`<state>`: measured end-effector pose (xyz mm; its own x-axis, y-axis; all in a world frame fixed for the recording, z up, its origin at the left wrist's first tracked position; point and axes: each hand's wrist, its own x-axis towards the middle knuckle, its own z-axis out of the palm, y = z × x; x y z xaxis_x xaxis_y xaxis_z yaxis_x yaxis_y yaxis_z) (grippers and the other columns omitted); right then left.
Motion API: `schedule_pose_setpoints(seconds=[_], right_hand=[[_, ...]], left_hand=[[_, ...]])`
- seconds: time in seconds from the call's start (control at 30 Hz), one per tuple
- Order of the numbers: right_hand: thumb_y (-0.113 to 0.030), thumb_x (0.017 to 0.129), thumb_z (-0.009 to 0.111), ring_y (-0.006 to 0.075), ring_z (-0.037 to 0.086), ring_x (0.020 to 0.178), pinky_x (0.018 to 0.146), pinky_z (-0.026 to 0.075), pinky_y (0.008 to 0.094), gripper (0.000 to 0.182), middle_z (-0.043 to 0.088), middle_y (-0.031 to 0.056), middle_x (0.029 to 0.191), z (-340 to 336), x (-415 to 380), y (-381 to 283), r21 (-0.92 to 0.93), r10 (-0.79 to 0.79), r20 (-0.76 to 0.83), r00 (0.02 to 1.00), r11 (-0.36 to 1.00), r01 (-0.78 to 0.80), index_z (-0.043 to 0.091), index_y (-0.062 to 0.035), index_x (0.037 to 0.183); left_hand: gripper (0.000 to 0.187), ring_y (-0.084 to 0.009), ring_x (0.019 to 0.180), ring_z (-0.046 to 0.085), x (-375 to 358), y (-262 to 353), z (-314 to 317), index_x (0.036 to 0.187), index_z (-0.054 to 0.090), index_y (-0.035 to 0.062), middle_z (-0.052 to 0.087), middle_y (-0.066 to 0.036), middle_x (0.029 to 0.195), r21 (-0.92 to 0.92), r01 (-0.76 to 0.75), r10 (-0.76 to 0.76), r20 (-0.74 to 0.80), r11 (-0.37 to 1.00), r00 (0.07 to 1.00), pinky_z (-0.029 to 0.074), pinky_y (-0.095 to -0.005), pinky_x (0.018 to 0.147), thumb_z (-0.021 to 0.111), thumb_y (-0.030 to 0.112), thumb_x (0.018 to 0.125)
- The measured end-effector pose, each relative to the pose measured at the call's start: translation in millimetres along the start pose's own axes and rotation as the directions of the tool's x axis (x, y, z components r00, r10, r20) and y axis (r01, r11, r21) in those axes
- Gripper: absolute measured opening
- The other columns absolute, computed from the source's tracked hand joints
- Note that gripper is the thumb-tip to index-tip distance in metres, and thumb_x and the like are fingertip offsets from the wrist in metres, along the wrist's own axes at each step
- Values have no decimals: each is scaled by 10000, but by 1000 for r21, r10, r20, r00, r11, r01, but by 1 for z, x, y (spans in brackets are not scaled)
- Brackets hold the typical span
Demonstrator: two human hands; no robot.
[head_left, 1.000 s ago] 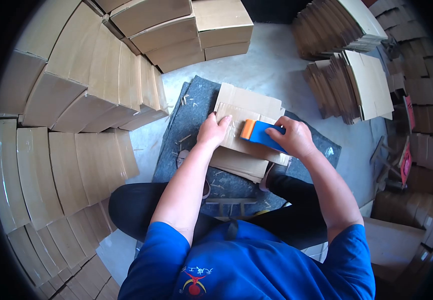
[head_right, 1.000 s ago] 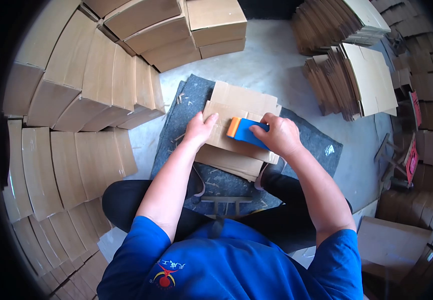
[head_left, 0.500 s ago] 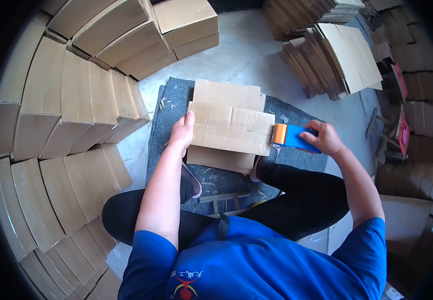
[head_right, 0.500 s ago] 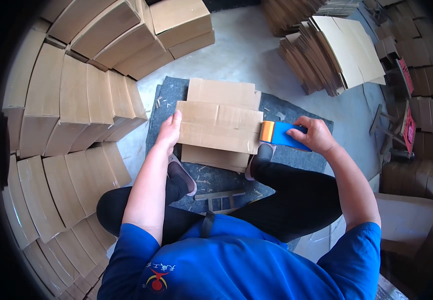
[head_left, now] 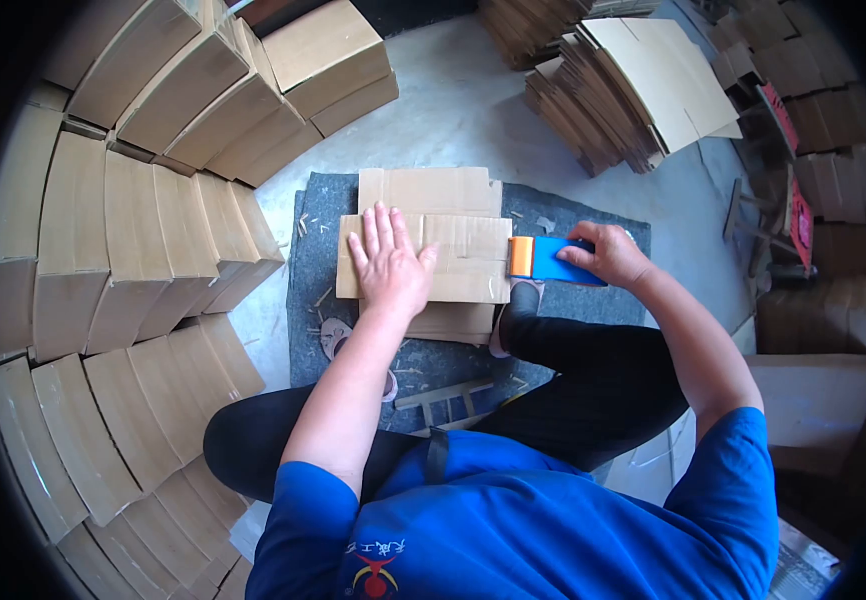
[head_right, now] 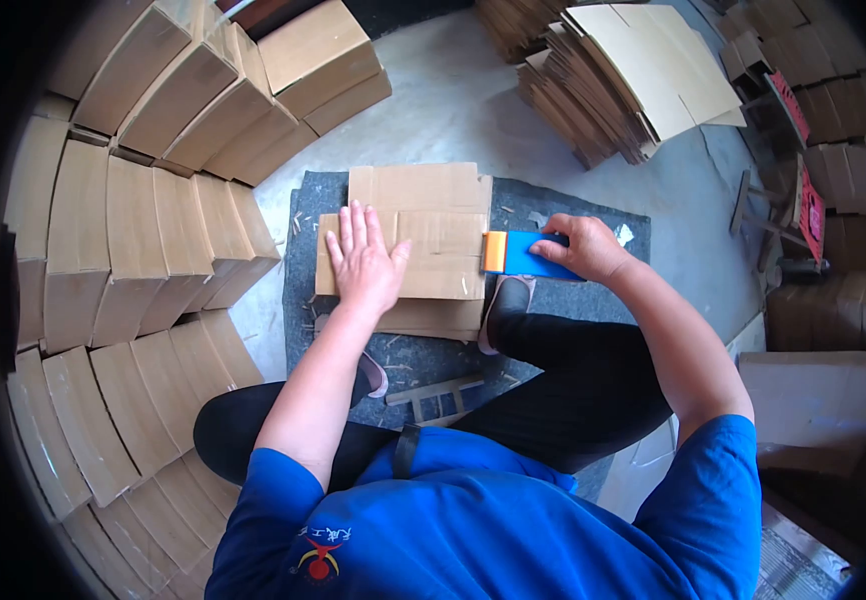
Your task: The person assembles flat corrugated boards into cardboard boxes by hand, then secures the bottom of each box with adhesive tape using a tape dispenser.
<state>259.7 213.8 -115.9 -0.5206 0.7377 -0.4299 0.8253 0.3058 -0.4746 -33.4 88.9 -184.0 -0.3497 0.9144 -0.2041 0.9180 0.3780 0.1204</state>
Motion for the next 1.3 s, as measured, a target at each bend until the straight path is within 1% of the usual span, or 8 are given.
schedule_pose_setpoints(seconds=[0.2,0.3,0.4,0.5,0.67,0.73,1.0,1.3], right_hand=[[-455,878,716,317,698,914,844,548,408,437,717,166,963,1,2,4,-10,-12,-18,1000,1000,12,695,-65,1075],[-461,870,722,323,696,915,847,546,412,445,715,173,963,2,1,7,5,-45,-26,999,999,45,698,-63,1066],[-463,869,722,325,696,912,840,546,415,443,714,179,963,2,3,4,39,-24,-26,999,999,25,699,-63,1058],[-459,867,726,323,695,895,826,548,410,442,714,181,950,5,5,4,88,14,-8,1000,996,-13,699,-58,1050],[-453,863,729,315,695,881,813,545,410,436,713,180,935,1,3,16,63,-83,-43,996,994,86,711,-52,1035],[-441,864,730,310,696,884,809,544,407,424,713,179,934,-5,-3,24,198,-72,-48,996,977,80,715,-53,1035],[-490,839,719,337,696,880,806,546,437,426,724,160,927,-13,-23,65,-45,4,-85,996,999,-8,718,-102,1015],[-354,856,663,325,715,757,697,568,433,291,718,146,784,44,10,-45,-339,-40,-141,989,941,-10,652,-69,916]], left_hand=[[769,-283,1541,23,-24,62,27,1567,177,11,83,-169,1656,-66,-280,275,-78,958,958,0,-446,1237,409,476,1000],[734,-287,1516,189,-47,70,20,1538,265,24,237,-167,1617,-363,-499,508,-79,787,858,121,-413,1241,562,266,913],[775,-335,1465,313,-45,68,17,1524,283,31,272,-174,1599,-722,-436,400,-238,538,885,274,-381,1199,640,81,838],[899,-306,1527,122,-28,78,-9,1542,284,84,194,-142,1634,-270,-402,391,-96,875,915,57,-515,1235,720,326,794],[906,-302,1538,59,-18,91,-3,1562,294,251,129,-121,1657,-79,-366,372,77,927,925,-35,-608,1196,659,501,771],[904,-302,1539,44,-18,91,-3,1563,297,255,106,-119,1662,-99,-361,369,83,927,926,-39,-605,1197,672,471,769],[897,-315,1539,1,-18,94,-4,1579,254,202,63,-134,1663,-96,-354,364,122,930,923,-44,-607,1194,660,391,801],[1041,-322,1537,30,-19,94,-11,1570,264,169,87,-151,1655,-122,-368,382,133,922,914,-27,-617,1195,774,442,705]])
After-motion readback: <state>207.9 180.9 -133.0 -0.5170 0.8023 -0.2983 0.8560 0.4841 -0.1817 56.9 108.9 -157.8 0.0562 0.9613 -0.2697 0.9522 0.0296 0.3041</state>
